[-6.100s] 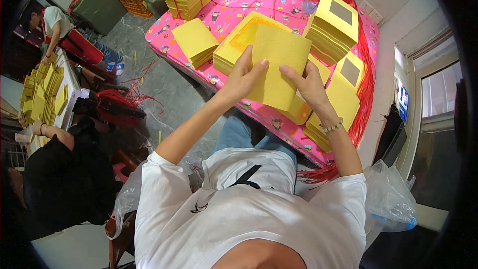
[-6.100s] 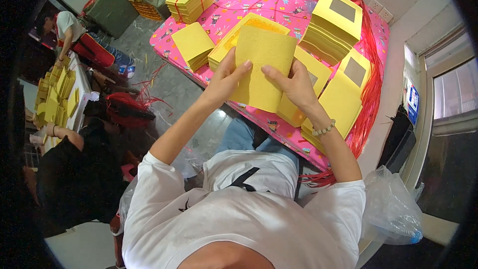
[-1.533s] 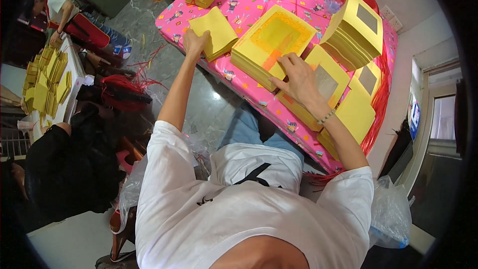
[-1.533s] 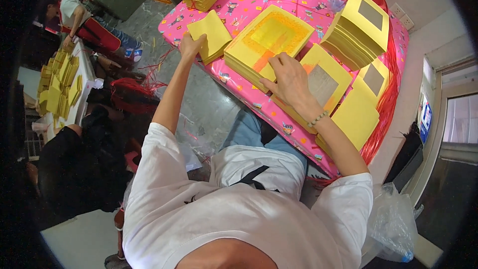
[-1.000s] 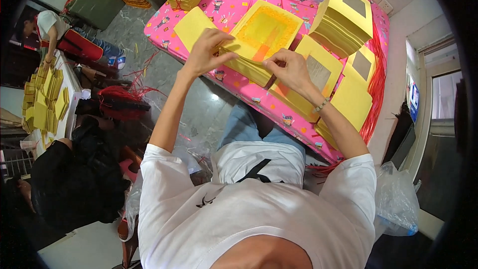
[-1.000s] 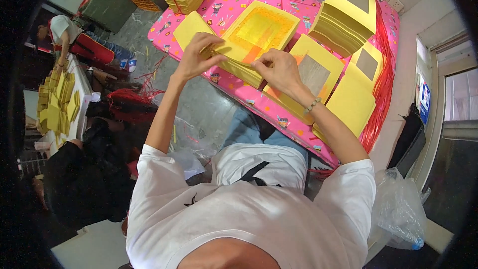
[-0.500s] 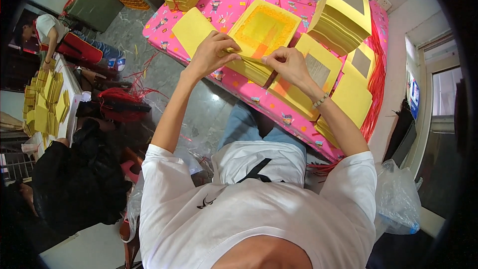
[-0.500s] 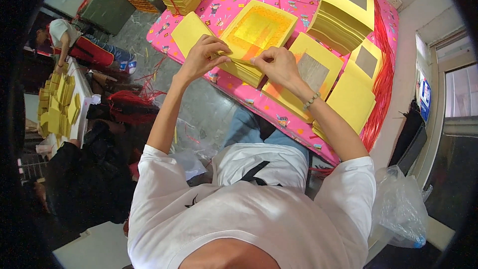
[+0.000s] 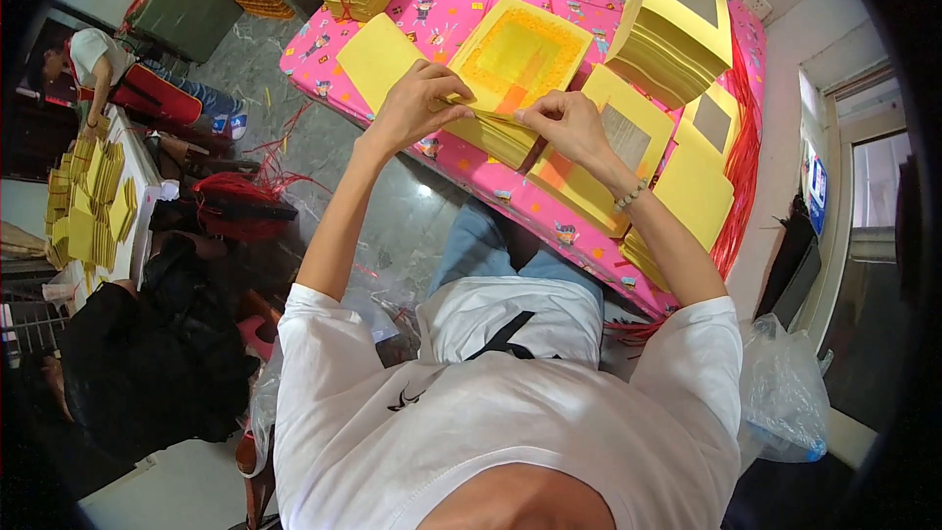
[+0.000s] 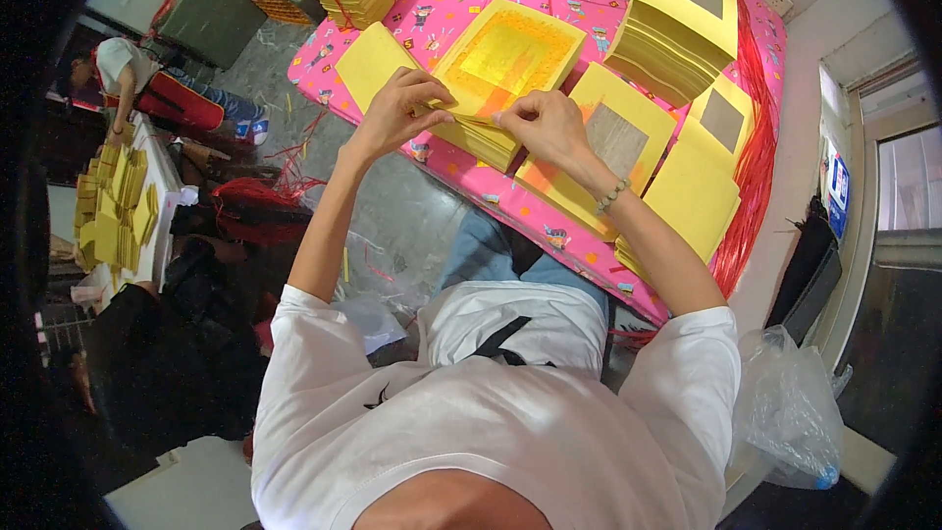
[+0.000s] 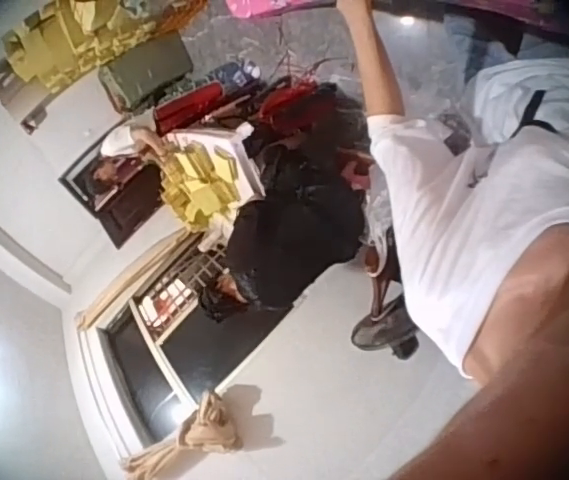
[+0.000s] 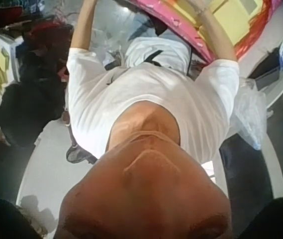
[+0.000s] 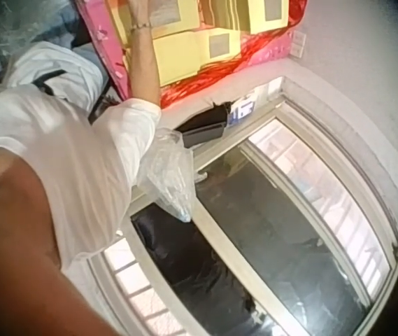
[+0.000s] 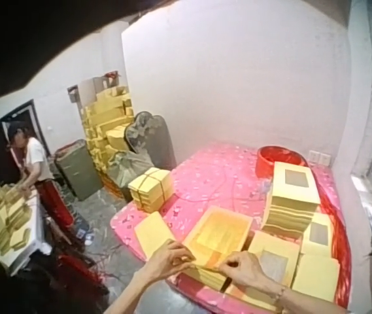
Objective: Counting and stacking sheets of yellow joss paper.
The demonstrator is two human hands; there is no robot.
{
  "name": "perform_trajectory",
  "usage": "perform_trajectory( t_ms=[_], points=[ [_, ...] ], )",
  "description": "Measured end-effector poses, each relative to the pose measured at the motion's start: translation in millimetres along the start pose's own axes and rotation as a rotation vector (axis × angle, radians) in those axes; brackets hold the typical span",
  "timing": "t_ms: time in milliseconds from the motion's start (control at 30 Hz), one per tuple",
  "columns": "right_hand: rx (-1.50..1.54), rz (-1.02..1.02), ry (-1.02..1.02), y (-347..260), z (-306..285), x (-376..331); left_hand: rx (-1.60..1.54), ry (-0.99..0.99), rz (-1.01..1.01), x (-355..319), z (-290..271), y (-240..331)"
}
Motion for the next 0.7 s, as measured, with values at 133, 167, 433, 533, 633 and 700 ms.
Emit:
perform_trajectory(
  t_ms=[133, 167, 433, 533, 633, 700],
  points=[
    [-0.003, 0.006, -0.009, -0.7, 0.6, 0.7, 0.004, -0.017, -0.021, -1.0, 0.1, -0.7],
    [-0.01, 0.016, -0.018, -1.2, 0.6, 0.3, 0.004, -0.017, -0.021, -0.9, 0.1, -0.5],
    [-0.011, -0.026, 0.022, 0.9, 1.9, 1.2, 0.001, -0.033, -0.025, -1.0, 0.6, -1.4],
    [-0.01, -0.006, 0.016, -0.1, 1.6, 0.4, 0.012, -0.05, -0.037, 0.2, 0.7, -0.3],
    [0.005, 0.005, 0.014, -0.1, 1.6, 0.3, 0.064, -0.074, -0.026, 3.1, 1.8, 2.1],
    [0.013, 0.003, 0.015, 0.1, 1.4, 0.5, 0.104, -0.103, -0.025, 6.5, 2.5, 3.5]
  ],
)
Point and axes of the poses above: each hand's wrist, its own x-axis towards the middle knuckle, its own z-axis out of the palm, y = z × x, the point moved 7 cm from there along x, towards the middle knuckle, and after that the axes turned 4 degrees about -x, right-handed, at the moved point
